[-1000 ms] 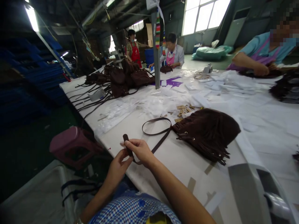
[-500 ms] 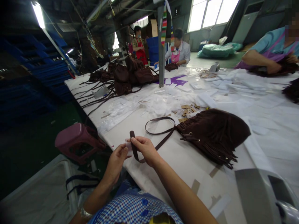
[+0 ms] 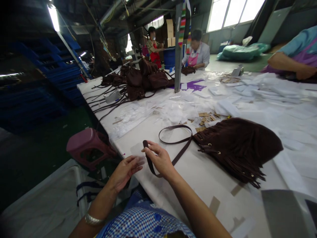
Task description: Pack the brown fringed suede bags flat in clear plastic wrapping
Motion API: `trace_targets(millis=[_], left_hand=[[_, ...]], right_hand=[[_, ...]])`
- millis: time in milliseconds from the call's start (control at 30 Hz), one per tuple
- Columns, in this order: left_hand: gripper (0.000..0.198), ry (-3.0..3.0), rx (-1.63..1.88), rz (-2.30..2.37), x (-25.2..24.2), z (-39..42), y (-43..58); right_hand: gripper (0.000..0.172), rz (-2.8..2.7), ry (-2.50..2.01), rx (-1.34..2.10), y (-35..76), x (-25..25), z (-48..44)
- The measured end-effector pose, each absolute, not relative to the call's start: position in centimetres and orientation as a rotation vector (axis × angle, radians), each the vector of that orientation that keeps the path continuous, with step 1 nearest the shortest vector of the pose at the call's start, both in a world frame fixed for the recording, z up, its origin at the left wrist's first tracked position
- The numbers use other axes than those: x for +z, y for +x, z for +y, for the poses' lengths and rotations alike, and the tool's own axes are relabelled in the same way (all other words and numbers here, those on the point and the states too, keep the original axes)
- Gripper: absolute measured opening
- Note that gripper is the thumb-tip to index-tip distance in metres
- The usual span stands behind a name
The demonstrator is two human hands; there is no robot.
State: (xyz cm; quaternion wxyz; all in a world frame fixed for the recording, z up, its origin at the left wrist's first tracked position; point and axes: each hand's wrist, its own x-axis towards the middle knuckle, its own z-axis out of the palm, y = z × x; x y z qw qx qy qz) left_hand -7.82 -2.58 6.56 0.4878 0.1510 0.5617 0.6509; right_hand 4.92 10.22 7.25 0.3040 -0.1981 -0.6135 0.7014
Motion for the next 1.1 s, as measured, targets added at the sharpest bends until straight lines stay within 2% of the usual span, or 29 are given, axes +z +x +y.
trace_targets(millis=[167,267,433,733,1100], left_hand=[[0.025,0.107,1.880,1.214,7.0,-2.3,-9.1],[0.026,0.061,1.961,1.192,7.2,-2.2,-9.4],[0.029,0.079,2.033,1.195,7.7,-2.0,-8.8],[0.029,0.167,2.015,1.263,8.0,-1.7,-7.9],[0.030,0.390,1.837,1.434,7.5,-1.9,-6.6]], right_hand=[[0.043,-1.688,-0.511,2.023,5.4,8.5,9.4],[0.039,-1.955,-0.421,1.904,5.7,9.1,8.6],[0.043,-2.188,-0.401,1.673,5.6,8.9,7.8],[0.039,-2.251,-0.507,1.526,5.4,8.3,7.9],[0.039,-2.224,-0.497,1.597,5.6,8.3,8.3]])
